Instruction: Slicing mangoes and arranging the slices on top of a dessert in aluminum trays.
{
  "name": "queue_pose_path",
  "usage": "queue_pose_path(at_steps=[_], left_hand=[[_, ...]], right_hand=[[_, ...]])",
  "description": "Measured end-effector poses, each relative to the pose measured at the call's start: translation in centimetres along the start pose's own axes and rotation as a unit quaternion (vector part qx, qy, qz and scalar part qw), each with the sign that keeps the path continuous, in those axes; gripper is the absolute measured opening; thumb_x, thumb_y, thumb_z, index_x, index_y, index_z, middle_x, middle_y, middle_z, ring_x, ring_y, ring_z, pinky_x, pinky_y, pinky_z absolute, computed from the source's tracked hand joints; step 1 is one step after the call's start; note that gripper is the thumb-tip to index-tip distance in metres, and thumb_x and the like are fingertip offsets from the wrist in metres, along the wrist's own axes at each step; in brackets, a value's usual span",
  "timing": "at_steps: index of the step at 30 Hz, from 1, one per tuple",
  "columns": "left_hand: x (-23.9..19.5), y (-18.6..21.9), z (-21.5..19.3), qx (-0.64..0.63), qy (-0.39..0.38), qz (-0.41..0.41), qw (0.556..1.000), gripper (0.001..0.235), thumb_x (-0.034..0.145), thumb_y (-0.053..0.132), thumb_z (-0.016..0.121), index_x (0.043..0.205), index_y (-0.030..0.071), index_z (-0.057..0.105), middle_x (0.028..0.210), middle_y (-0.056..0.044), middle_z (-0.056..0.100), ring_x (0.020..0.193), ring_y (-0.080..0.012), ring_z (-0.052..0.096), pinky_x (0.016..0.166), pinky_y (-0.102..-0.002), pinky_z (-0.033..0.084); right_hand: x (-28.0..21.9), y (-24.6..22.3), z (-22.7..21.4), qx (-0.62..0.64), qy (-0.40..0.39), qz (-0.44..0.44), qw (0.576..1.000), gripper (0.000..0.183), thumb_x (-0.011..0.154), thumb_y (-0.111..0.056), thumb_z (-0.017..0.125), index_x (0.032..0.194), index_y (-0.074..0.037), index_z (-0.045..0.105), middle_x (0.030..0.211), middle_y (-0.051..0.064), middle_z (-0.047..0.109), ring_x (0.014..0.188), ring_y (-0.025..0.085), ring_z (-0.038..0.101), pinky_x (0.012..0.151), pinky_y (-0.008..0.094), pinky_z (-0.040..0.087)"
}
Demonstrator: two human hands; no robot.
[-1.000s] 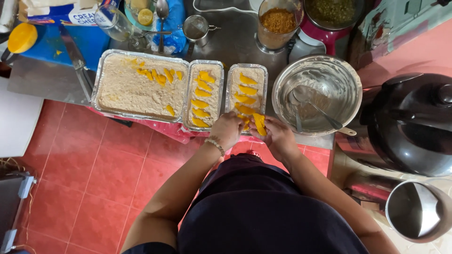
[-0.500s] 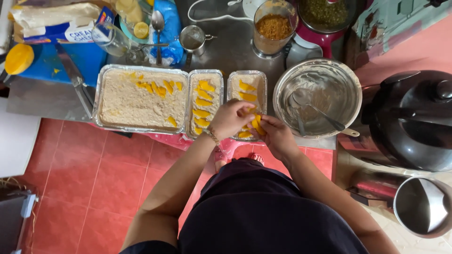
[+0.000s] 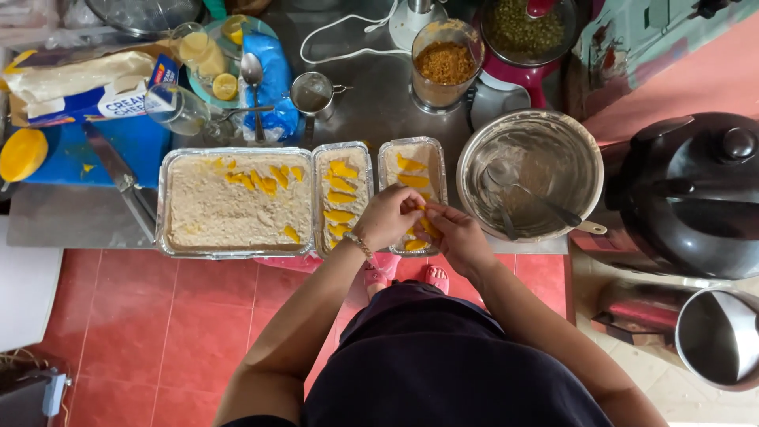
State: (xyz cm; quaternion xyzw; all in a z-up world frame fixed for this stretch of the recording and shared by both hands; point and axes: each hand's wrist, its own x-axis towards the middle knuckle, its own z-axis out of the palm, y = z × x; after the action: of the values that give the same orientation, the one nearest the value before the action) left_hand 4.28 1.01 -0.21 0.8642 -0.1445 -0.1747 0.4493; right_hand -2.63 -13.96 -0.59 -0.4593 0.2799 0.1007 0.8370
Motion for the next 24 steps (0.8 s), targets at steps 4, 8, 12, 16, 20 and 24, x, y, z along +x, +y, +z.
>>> queue_pose_path(at_steps=[4, 8, 12, 16, 20, 24], left_hand=[[0.2, -0.3, -0.6, 0.003, 0.014, 0.041, 0.999, 0.02, 0.081, 0.017, 0.081, 0.099, 0.019, 0.075, 0.088, -0.007, 0.071, 0.084, -0.027, 0.074, 0.075, -0.037, 0.062], [0.4, 0.2, -0.9, -0.028, 0.057, 0.067, 0.996, 0.018, 0.086, 0.016, 0.077, 0.104, 0.019, 0.075, 0.087, -0.006, 0.075, 0.082, -0.025, 0.075, 0.074, -0.035, 0.062], [-0.5, 0.3, -0.2, -0.014, 0.138, 0.067, 0.988, 0.021, 0.085, 0.028, 0.079, 0.101, 0.019, 0.07, 0.084, -0.006, 0.072, 0.08, -0.0264, 0.074, 0.068, -0.038, 0.061], [-2.2, 0.5, 1.5, 0.11, 0.241, 0.11, 0.958, 0.024, 0.071, 0.041, 0.085, 0.083, 0.03, 0.067, 0.07, 0.009, 0.07, 0.064, -0.0156, 0.072, 0.058, -0.03, 0.058], [-2.6, 1.5, 1.1, 0.085, 0.166, 0.033, 0.982, 0.04, 0.076, 0.037, 0.084, 0.101, 0.018, 0.06, 0.081, -0.003, 0.071, 0.074, -0.0269, 0.074, 0.068, -0.043, 0.059], [-2.5, 2.8, 0.6, -0.014, 0.068, -0.086, 0.994, 0.036, 0.085, 0.022, 0.078, 0.112, 0.012, 0.055, 0.092, -0.011, 0.074, 0.089, -0.036, 0.074, 0.079, -0.049, 0.059]], right_hand=[[0.3, -0.2, -0.1, -0.007, -0.017, -0.007, 1.0, 0.032, 0.092, 0.005, 0.068, 0.124, 0.007, 0.065, 0.104, 0.018, 0.065, 0.093, 0.026, 0.072, 0.077, 0.039, 0.065], [1.2, 0.0, -0.1, 0.042, -0.006, 0.003, 0.999, 0.025, 0.096, 0.002, 0.064, 0.121, 0.005, 0.066, 0.108, 0.021, 0.065, 0.094, 0.029, 0.072, 0.077, 0.042, 0.066], [2.5, 0.5, -0.3, 0.115, -0.018, 0.031, 0.993, 0.026, 0.099, -0.002, 0.06, 0.124, 0.0, 0.063, 0.115, 0.02, 0.065, 0.101, 0.031, 0.072, 0.082, 0.045, 0.064], [2.5, 0.3, 0.3, 0.152, -0.026, 0.029, 0.988, 0.024, 0.098, 0.0, 0.059, 0.121, -0.001, 0.065, 0.109, 0.019, 0.066, 0.091, 0.029, 0.074, 0.071, 0.038, 0.065], [3.2, 1.2, -0.1, 0.202, -0.04, 0.027, 0.978, 0.023, 0.1, 0.0, 0.057, 0.122, -0.002, 0.064, 0.111, 0.018, 0.065, 0.09, 0.026, 0.072, 0.073, 0.031, 0.062], [4.1, 2.2, -1.0, 0.193, -0.051, 0.019, 0.98, 0.024, 0.1, 0.0, 0.057, 0.123, -0.003, 0.063, 0.108, 0.016, 0.065, 0.079, 0.022, 0.071, 0.065, 0.028, 0.059]])
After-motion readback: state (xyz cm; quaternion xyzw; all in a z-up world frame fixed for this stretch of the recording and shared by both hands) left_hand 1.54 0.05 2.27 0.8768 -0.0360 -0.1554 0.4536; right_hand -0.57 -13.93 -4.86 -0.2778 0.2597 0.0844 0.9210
